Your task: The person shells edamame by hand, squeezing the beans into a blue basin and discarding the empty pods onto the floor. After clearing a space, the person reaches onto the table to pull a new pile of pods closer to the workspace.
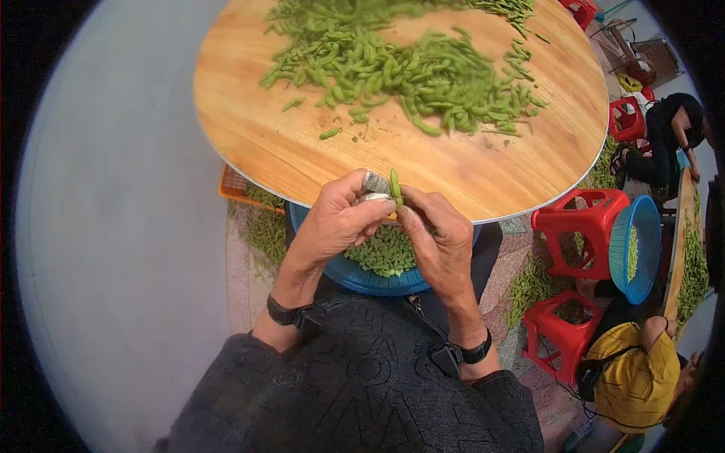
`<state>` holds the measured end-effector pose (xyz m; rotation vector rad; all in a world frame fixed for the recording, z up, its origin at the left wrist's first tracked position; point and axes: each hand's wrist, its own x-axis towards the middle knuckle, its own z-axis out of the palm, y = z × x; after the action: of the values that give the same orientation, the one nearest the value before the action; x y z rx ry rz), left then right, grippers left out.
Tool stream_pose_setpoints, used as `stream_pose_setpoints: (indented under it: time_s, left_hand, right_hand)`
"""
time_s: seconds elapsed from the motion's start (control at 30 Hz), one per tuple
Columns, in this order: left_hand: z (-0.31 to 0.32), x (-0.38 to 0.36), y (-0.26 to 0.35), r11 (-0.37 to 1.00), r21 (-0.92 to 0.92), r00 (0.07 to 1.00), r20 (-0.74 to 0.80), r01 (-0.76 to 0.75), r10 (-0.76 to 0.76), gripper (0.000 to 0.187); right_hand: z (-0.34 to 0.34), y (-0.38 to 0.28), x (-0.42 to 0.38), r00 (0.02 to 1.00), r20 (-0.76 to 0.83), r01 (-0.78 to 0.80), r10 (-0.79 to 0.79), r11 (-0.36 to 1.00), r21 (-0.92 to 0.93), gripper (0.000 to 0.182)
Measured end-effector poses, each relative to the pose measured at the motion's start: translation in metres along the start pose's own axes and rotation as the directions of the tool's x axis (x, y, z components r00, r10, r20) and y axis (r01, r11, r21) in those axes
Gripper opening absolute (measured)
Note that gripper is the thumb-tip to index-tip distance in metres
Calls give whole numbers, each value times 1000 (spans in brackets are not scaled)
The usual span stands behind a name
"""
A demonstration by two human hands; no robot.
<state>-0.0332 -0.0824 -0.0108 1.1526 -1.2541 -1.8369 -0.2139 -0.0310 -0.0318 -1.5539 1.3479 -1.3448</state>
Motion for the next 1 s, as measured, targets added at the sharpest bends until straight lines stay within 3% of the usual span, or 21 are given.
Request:
stream_pose_setpoints:
  time_s: [0.27,0.43,0.63,0.67,0.73,0.8,0.87,0.93,1.0]
  left_hand:
    - [2,-1,3,1000,-12,1000,2,-7,7,11]
    - [1,-1,5,1000,-1,1000,13,17,-17,10]
    - [3,0,-1,992,120,999,-9,-29,30,11]
    - [4,-2,1,984,171,998,-14,-51,54,12]
    - [4,-3,1,973,222,997,-17,-70,76,12]
    - [0,-3,-4,923,361,991,9,-129,135,12]
    - [-1,-5,-2,917,375,991,31,-134,132,12]
    - [-1,-7,1,910,390,990,49,-139,130,11]
    - [-1,-8,3,933,341,992,92,-118,92,11]
  right_hand:
    - [0,10,-3,995,31,-102,99,980,173,26]
    - [-5,13,0,937,172,-349,304,824,446,24]
    - [-4,11,0,956,149,-285,253,923,260,27]
    - [-7,9,1,956,149,-286,254,922,261,27]
    - [-12,8,4,886,262,-452,383,841,299,28]
    - [-11,10,4,894,278,-426,352,861,280,28]
    - [-13,13,5,901,292,-398,322,880,258,29]
    - [-17,17,7,861,385,-478,331,785,393,28]
    - [-17,16,5,866,385,-464,319,799,384,27]
